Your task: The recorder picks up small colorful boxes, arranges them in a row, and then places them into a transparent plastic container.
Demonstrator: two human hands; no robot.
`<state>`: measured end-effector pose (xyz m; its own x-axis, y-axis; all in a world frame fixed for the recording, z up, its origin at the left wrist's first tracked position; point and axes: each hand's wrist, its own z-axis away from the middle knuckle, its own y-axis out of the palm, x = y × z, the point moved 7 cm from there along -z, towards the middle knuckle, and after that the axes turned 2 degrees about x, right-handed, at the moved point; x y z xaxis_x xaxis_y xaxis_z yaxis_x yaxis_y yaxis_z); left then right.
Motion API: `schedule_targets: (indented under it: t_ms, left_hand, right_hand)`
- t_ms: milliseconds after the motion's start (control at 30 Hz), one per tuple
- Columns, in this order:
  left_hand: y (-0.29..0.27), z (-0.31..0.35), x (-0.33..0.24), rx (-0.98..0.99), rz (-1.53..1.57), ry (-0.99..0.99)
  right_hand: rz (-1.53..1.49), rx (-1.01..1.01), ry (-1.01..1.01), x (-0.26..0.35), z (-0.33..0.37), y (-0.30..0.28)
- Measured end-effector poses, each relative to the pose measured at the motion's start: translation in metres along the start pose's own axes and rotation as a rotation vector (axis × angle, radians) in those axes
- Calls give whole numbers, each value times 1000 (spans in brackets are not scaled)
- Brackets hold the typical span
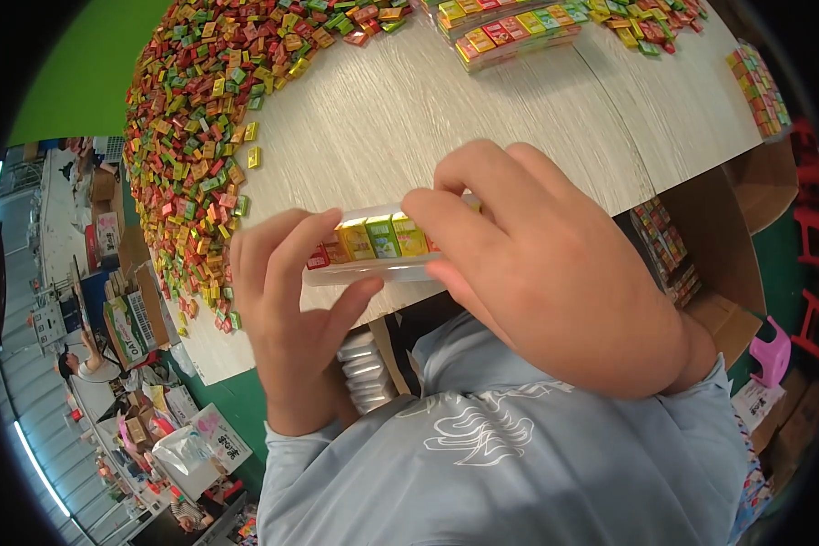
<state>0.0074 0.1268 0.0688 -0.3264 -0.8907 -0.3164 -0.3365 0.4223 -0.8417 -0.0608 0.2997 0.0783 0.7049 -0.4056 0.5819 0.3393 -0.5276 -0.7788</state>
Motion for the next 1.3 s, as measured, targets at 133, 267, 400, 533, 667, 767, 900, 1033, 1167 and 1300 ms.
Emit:
schedule_targets:
  t_ms: [133, 267, 400, 533, 667, 767, 900, 1033, 1167, 1300]
  left_hand:
    - [12, 29, -2, -140, -80, -4]
    - [29, 48, -5, -267, -103, -19]
    - [36, 57, -6, -307, -112, -21]
    - [32, 53, 0, -309, -142, -51]
    - [38, 41, 16, -298, 155, -109]
    - [50, 43, 26, -288, 431, -184]
    - [53, 47, 29, -327, 556, -259]
    - [52, 50, 31, -350, 571, -261]
    - [48, 48, 28, -318, 555, -258]
    - [50, 48, 26, -321, 599, -307]
  right_hand:
    - [31, -22, -51, -6, 18, 7]
    - [267, -143, -126, -10, 42, 27]
    - [371, -203, -152, -9, 55, 40]
    - [288, -210, -156, -13, 46, 34]
    - [187, -252, -119, -23, 28, 9]
    - [90, -278, -121, -27, 9, 5]
    - [-105, -153, -129, -31, -1, 22]
    - [-139, -194, -161, -27, -2, 19]
    - [-118, -178, -213, -24, -5, 13]
    - [3, -133, -218, -23, -6, 11]
